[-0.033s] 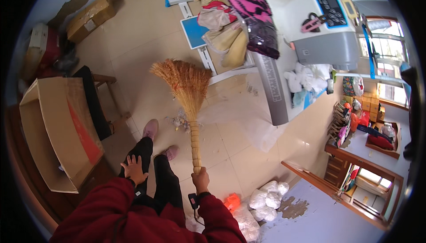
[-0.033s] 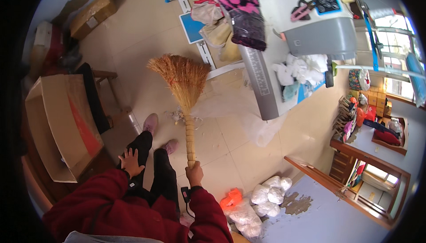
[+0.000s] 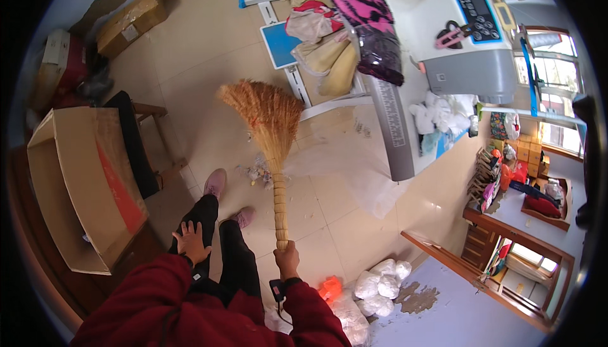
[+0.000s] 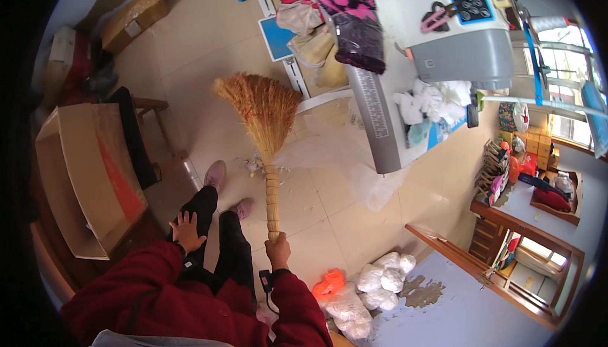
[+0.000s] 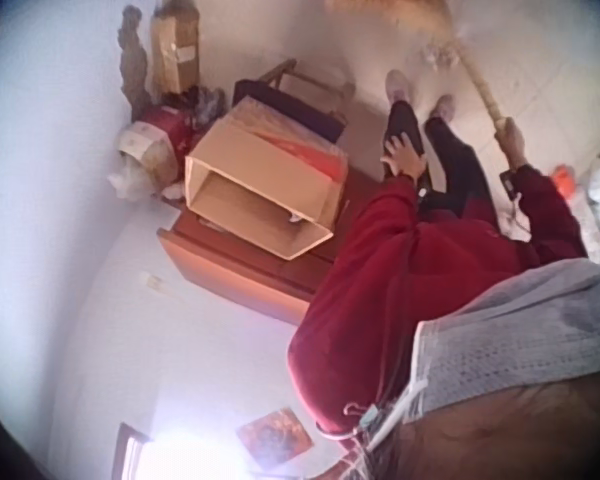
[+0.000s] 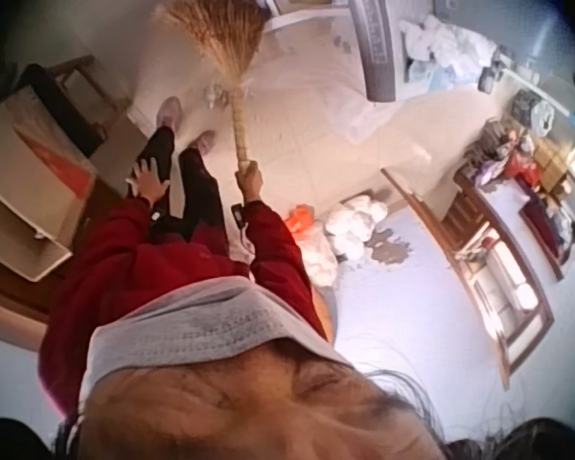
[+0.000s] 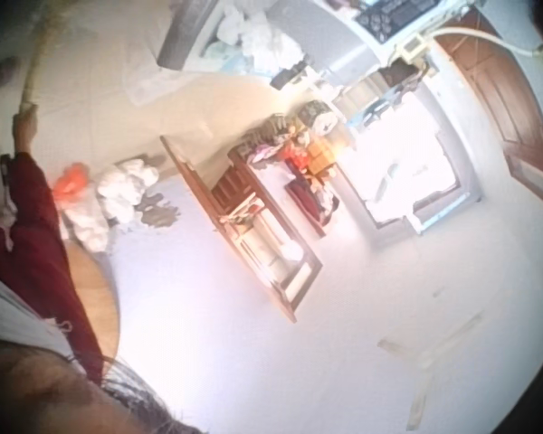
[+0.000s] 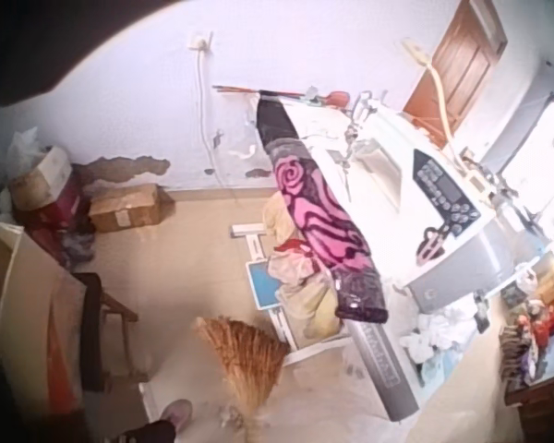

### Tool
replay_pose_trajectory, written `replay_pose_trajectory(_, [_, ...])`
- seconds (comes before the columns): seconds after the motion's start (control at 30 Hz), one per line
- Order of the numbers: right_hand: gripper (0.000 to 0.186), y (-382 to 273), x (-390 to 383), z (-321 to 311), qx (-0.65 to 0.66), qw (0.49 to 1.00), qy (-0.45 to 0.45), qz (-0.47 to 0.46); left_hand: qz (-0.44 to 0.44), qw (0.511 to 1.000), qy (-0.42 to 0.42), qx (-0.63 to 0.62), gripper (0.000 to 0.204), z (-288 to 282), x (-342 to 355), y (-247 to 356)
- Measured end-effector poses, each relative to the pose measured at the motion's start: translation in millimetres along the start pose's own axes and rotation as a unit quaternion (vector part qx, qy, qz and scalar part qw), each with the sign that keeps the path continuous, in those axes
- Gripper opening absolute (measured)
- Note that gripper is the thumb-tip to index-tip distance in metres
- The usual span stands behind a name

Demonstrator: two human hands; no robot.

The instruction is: The person sweeps scattered debris on a tiled floor using a traditional straw broom. They gather the debris into a pile, move a cardboard box to access more floor area, and continue sweeping around a sewing machine and other items. The person also briefly lifts a plastic bag and adjusts a power cord while sweeping.

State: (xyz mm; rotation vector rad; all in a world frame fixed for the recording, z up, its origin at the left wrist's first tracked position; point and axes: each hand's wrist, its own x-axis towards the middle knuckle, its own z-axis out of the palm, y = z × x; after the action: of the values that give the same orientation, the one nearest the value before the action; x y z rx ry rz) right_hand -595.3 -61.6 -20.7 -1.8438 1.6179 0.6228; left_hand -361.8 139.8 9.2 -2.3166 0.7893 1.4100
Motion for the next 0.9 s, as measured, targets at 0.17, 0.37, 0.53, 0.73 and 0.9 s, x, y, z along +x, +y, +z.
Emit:
replay_pose_trajectory(0.17, [0.042, 7.0, 25.8, -25.4, -0.001, 0.998, -0.056, -0.041, 0.003, 1.0, 0.012, -0.017, 0.085, 11.3, -2.8, -2.5])
replay_pose_trajectory(0.37, [0.03, -31.3, 78.4, -64.1, -0.081, 0.99, 0.081, -0.087, 0.006, 0.999, 0.027, -0.024, 0.082, 12.1, -2.8, -1.5])
replay_pose_trajectory(0.53, [0.038, -33.3, 101.7, -92.1, -0.156, 0.961, 0.199, -0.114, 0.003, 0.999, 0.023, -0.032, 0.08, 13.8, -2.1, -1.8])
replay_pose_trajectory(0.73, [0.087, -54.6, 190.5, -131.3, -0.185, 0.966, 0.121, -0.134, -0.001, 1.0, 0.015, -0.005, 0.079, 18.5, 2.4, -0.3])
replay_pose_trajectory(0.9, [0.088, -61.2, 190.7, -181.0, -0.21, 0.961, 0.117, -0.137, 0.008, 0.999, 0.032, -0.005, 0.079, 12.7, 1.7, 1.7])
